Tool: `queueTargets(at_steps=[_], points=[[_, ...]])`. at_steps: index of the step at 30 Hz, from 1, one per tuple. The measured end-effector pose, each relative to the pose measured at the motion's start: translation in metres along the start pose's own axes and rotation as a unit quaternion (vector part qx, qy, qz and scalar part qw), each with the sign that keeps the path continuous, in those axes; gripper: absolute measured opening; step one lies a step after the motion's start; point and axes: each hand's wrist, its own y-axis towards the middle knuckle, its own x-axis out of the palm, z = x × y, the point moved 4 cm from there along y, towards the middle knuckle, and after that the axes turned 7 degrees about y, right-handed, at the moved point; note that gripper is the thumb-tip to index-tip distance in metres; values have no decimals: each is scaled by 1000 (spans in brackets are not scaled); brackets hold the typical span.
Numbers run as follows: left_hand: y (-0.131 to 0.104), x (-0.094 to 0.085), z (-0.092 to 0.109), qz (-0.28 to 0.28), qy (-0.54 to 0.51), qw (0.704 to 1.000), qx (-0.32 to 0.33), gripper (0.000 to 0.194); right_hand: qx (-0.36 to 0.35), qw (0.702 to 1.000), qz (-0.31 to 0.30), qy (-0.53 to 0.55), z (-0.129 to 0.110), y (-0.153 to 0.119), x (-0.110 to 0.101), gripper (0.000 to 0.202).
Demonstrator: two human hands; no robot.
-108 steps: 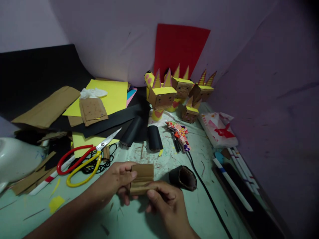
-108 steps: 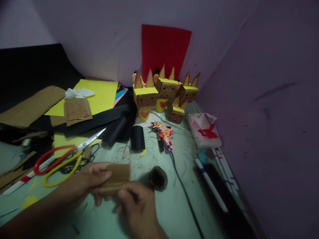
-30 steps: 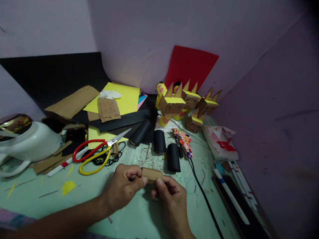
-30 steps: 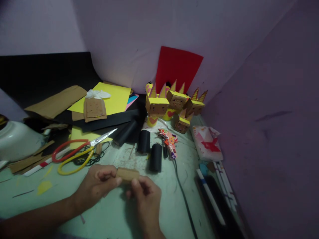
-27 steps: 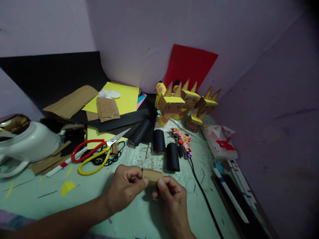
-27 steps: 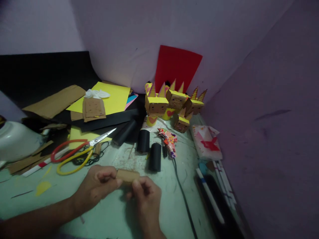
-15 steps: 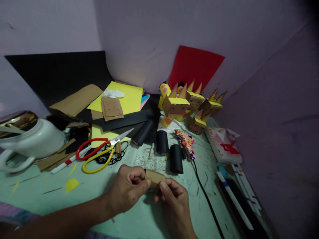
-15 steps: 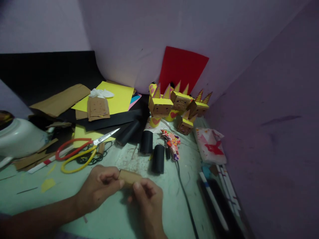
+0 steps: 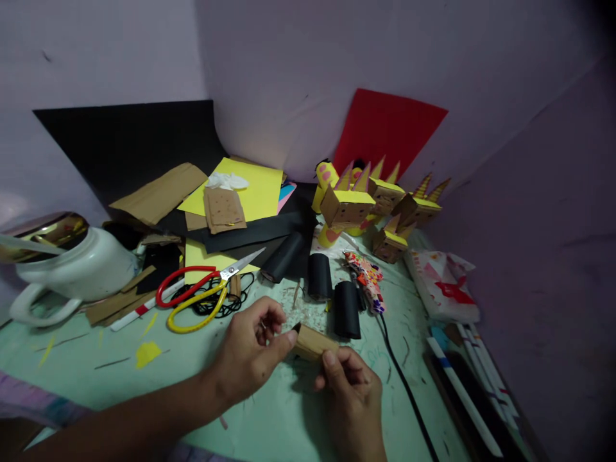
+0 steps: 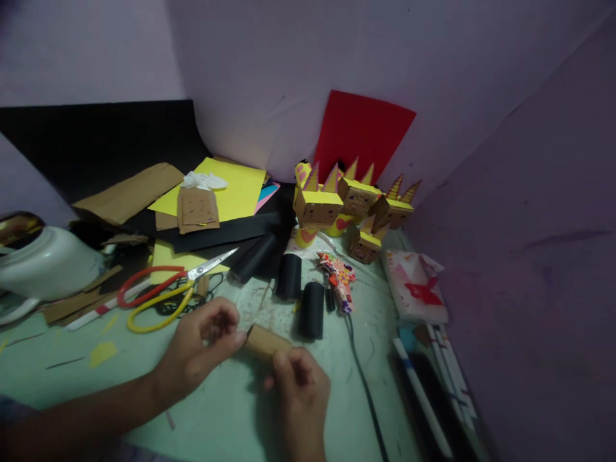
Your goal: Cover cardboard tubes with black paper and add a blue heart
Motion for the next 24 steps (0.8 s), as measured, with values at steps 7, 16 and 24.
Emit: queueTargets(at_steps=[7, 16, 24], points=[[-3, 23, -9, -178, -88, 979, -44, 46, -24, 998, -58, -10, -8, -7, 12, 40], [-3, 26, -9, -170, -70, 982, -45, 30, -8, 999, -36, 30, -11, -14, 17, 34], [-5, 32, -9, -167, -101, 979, -57, 33, -38, 997, -50, 41, -12, -15, 19, 34]])
